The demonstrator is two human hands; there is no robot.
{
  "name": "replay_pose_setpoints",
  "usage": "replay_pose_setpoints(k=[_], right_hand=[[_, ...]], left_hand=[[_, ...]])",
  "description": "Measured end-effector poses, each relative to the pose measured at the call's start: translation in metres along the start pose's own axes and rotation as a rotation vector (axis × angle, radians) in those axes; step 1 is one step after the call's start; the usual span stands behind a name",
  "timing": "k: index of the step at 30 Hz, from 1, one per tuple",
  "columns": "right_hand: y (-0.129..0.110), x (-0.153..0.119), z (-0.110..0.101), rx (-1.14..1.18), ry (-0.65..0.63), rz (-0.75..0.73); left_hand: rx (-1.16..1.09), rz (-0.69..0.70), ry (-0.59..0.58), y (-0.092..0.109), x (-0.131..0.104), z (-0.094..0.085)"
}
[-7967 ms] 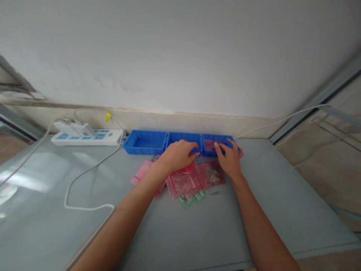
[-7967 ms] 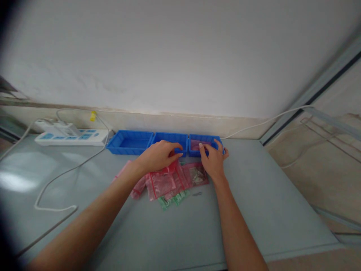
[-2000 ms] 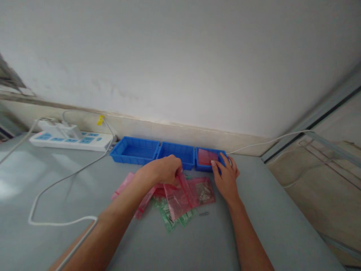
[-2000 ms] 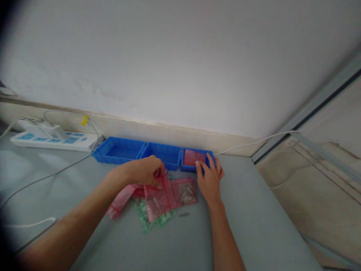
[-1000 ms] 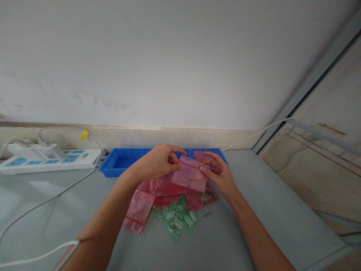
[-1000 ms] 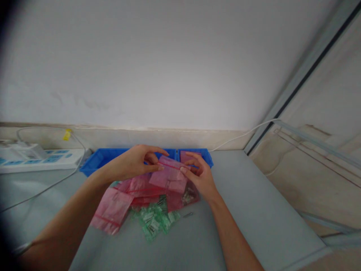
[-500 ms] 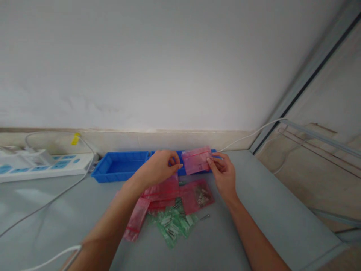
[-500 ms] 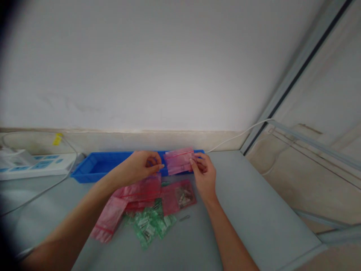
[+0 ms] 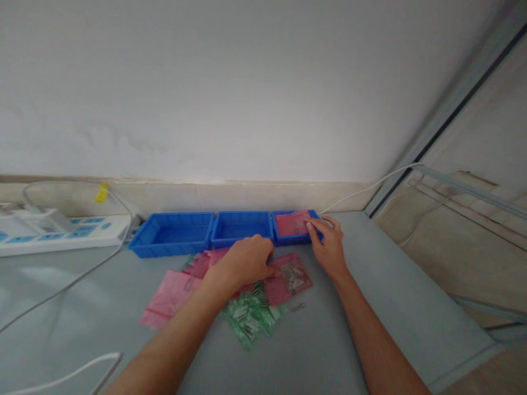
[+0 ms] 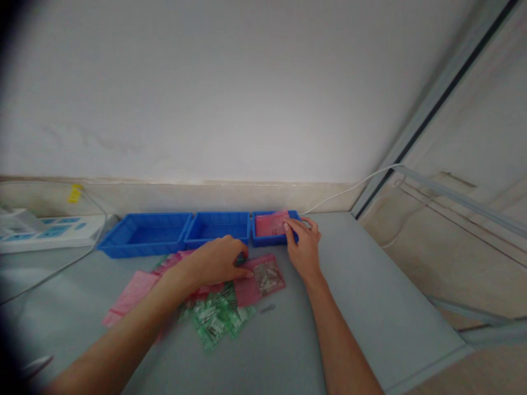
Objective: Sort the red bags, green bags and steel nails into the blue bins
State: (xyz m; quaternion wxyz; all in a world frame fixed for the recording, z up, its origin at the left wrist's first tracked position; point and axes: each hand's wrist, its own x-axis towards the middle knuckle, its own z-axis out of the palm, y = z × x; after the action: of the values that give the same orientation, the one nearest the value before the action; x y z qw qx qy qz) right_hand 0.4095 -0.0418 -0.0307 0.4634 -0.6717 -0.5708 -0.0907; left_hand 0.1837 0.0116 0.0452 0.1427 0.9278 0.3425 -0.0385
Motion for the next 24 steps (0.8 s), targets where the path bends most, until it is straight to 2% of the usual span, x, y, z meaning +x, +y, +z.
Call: replay_pose_setpoints(k=[7, 12, 15, 18, 24], right_hand=[[-0.012, -0.004, -0.001, -0.129, -0.068, -0.08], [-0.023, -0.005, -0.003, -0.087, -0.107, -0.169], [-0.03, -0.004, -0.007, 0.046, -0.094, -0.206], [-0.038, -0.003, -0.013, 0.269, -0.123, -0.198], [-0.046, -0.005, -0.016, 0.538, -0.346, -0.072]], left_hand=[[-0.07, 0.018, -0.012, -0.002, 0.0, 0.002], [-0.076, 0.086, 0.019, -0.008, 0.001, 0.008], [-0.094, 0.152, 0.046, -0.009, 0.001, 0.007], [-0.159, 0.225, 0.069, -0.006, -0.002, -0.002], [-0.394, 0.341, 0.192, 0.004, -0.009, -0.026]])
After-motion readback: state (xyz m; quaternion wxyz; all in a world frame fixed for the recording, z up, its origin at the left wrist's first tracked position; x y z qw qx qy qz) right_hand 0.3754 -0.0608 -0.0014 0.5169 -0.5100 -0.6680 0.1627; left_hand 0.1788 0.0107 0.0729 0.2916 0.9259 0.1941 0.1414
